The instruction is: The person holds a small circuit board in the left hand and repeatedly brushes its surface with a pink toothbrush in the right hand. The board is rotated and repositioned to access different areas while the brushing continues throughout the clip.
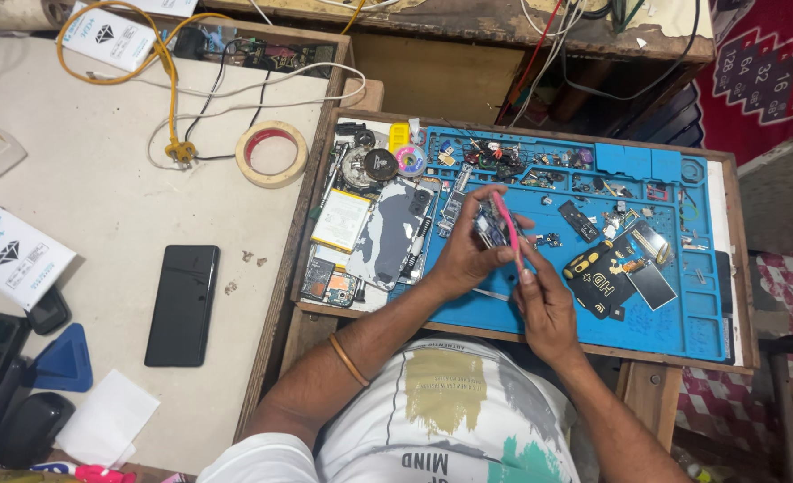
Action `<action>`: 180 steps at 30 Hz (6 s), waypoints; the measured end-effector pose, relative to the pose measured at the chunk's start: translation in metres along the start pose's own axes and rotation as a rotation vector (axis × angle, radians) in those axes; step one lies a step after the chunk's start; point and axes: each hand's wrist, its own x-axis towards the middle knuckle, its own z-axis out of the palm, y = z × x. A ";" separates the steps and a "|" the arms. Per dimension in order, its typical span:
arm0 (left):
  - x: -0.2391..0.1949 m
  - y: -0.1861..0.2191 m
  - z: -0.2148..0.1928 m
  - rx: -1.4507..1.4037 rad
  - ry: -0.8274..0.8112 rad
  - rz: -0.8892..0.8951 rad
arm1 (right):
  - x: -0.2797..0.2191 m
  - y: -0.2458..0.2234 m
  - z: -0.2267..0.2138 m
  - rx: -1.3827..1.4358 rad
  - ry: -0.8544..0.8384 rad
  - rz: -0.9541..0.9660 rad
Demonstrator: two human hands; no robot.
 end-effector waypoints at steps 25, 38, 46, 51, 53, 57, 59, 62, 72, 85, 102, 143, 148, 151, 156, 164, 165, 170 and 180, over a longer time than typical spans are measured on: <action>0.005 0.024 0.005 0.021 0.055 -0.124 | -0.008 0.007 -0.003 -0.151 0.010 -0.050; 0.001 0.019 0.002 0.072 -0.027 -0.053 | -0.008 0.006 -0.005 -0.155 0.024 -0.151; 0.001 0.019 0.003 0.038 -0.047 -0.061 | -0.008 0.003 -0.005 -0.178 0.064 -0.104; 0.003 0.022 0.004 -0.013 -0.033 -0.058 | -0.002 0.000 -0.007 -0.213 0.117 -0.054; 0.003 0.020 0.005 -0.017 -0.036 -0.052 | 0.004 -0.001 -0.010 -0.036 0.157 0.040; 0.003 0.016 0.008 -0.033 -0.049 -0.025 | 0.005 -0.003 -0.011 0.226 0.285 -0.011; 0.003 0.012 0.009 -0.002 -0.059 -0.003 | 0.005 0.000 -0.012 0.210 0.235 0.067; -0.002 0.007 0.013 0.028 -0.106 -0.015 | 0.005 0.007 -0.015 0.182 0.193 0.115; 0.010 0.060 0.029 0.525 0.069 0.111 | 0.002 0.024 -0.031 0.528 0.088 0.224; -0.032 0.273 0.030 0.468 0.273 0.994 | 0.004 0.018 -0.026 0.374 0.034 0.214; -0.039 0.305 0.007 0.495 0.336 0.919 | 0.007 0.016 -0.027 0.330 0.024 0.220; -0.016 0.215 0.060 0.618 0.062 0.741 | 0.005 0.022 -0.028 0.339 0.022 0.243; -0.016 0.193 0.072 0.629 0.051 0.701 | 0.005 0.025 -0.028 0.356 0.029 0.238; -0.019 0.179 0.075 0.626 0.050 0.677 | 0.005 0.025 -0.033 0.732 0.104 0.306; -0.010 0.140 0.070 0.613 0.074 0.550 | 0.006 0.022 -0.042 1.114 0.084 0.269; 0.005 0.054 0.015 0.319 0.153 -0.078 | 0.005 0.019 -0.043 1.360 -0.099 0.251; 0.002 0.048 0.009 0.270 0.121 -0.129 | 0.003 0.017 -0.042 1.362 -0.131 0.268; -0.012 0.024 -0.007 0.090 -0.062 -0.199 | -0.001 0.009 -0.035 1.403 -0.273 0.345; -0.020 0.036 0.005 -0.100 -0.129 -0.287 | -0.004 0.017 -0.037 1.323 -0.315 0.401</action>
